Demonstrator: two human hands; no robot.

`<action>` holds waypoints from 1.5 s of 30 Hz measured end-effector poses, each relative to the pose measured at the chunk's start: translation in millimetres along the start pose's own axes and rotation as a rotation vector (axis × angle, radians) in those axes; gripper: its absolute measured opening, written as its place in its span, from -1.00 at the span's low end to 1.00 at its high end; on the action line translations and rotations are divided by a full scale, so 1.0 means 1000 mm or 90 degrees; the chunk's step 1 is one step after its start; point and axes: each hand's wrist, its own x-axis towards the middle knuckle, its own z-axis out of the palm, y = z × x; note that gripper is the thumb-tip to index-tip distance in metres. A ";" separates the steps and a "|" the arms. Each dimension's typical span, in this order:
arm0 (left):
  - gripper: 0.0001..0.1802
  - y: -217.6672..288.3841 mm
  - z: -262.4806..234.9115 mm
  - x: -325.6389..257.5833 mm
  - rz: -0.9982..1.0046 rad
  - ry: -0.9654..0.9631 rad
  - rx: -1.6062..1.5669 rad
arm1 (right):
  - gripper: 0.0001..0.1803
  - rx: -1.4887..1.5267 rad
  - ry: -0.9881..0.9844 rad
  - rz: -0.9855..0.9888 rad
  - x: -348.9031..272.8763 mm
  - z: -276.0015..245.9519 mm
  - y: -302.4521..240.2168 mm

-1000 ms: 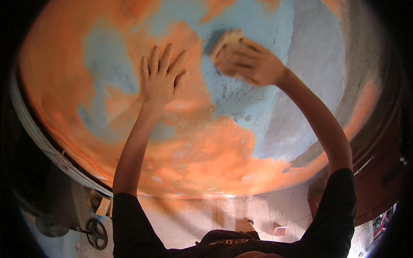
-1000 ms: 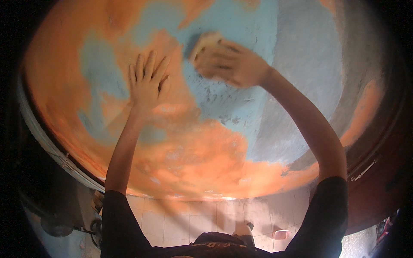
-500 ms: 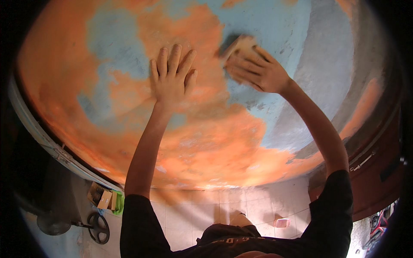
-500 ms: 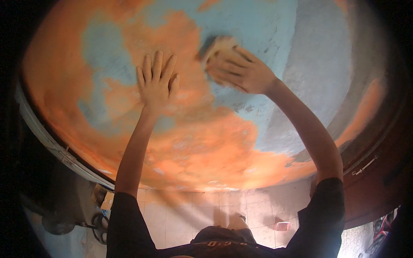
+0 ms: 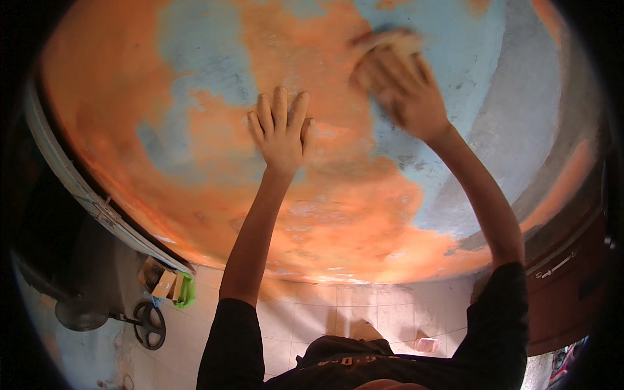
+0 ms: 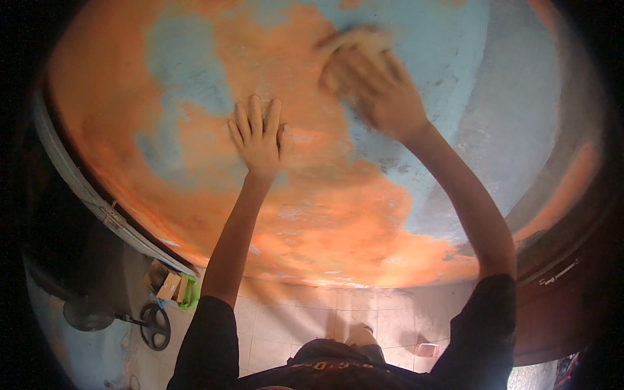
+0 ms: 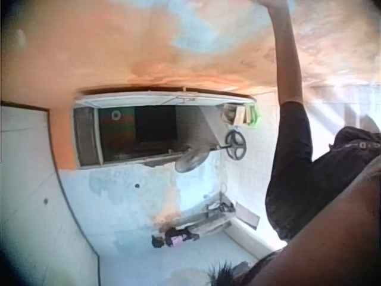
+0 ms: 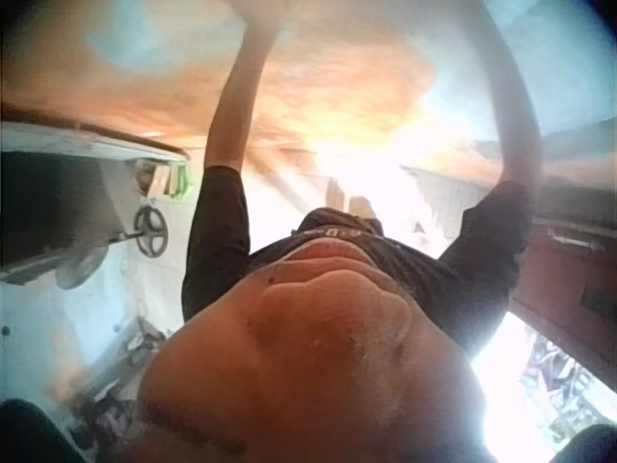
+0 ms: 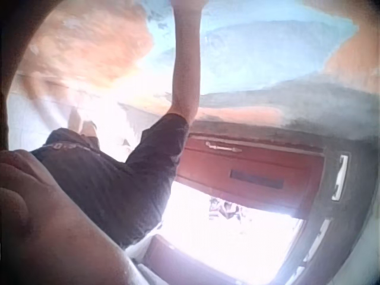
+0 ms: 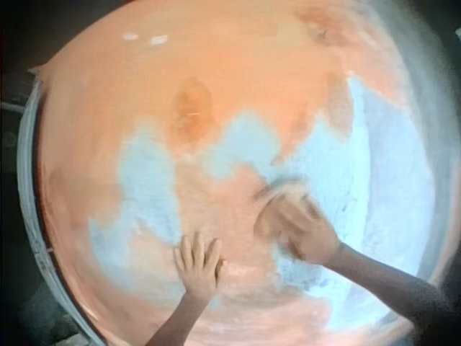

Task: The person sands a wall with a textured surface by hand using a piece of sandpaper.

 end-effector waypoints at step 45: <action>-0.41 0.019 0.010 -0.068 -0.132 -0.122 0.003 | -0.39 0.088 -0.080 0.456 -0.229 -0.043 0.018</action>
